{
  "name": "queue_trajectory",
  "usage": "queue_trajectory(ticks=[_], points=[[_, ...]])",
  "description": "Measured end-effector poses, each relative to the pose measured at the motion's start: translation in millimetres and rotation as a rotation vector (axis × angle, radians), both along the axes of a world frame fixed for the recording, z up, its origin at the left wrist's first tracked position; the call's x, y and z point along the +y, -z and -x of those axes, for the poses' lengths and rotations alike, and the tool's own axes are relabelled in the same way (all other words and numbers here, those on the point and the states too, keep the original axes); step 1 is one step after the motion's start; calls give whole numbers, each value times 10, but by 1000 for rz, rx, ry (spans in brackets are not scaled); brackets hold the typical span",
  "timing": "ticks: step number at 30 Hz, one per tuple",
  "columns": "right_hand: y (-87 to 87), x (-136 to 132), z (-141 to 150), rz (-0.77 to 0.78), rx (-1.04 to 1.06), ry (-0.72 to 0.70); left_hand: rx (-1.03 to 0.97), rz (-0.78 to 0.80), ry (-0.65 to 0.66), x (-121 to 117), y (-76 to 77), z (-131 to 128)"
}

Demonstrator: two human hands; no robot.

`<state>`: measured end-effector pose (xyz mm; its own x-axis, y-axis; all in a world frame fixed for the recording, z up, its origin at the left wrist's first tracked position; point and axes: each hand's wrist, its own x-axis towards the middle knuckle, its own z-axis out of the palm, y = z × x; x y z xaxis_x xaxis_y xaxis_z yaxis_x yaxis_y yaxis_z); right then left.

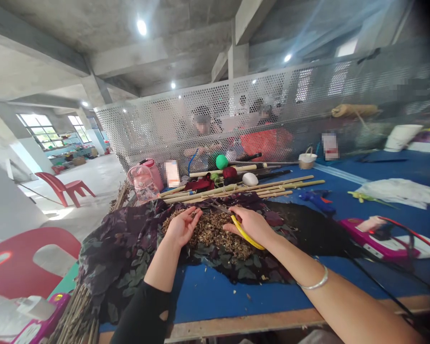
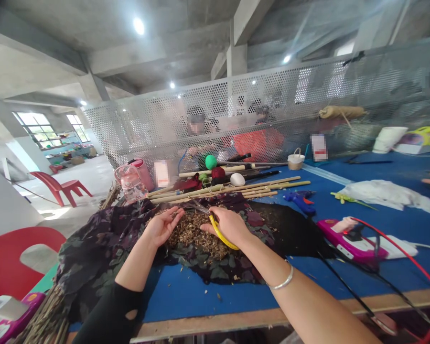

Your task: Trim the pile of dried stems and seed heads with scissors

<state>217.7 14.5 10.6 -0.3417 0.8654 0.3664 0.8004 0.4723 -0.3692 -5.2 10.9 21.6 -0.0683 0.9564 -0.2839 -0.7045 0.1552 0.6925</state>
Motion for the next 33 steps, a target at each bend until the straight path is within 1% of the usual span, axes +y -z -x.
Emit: queue_trajectory(ticks=[6,10,14,17,21,24,27,33], points=[[-13,-20,17,-20,-4,-10,86,-105,24,-42,21,-114],[-24,-31,24,-12,-12,-36,165,-127,78,-87,29,-191],[-31,-47,24,7,-23,-65,245,-190,118,-120,69,-261],[-37,-60,25,7,-10,-93,278,-222,107,-128,93,-301],[-45,-72,25,40,28,-114,298,-264,41,-138,83,-321],[-30,-64,25,42,69,-142,304,-274,8,-156,63,-330],[-1,-51,32,24,91,-179,298,-269,22,-177,63,-360],[42,-49,59,-8,109,-201,309,-239,59,-181,135,-434]])
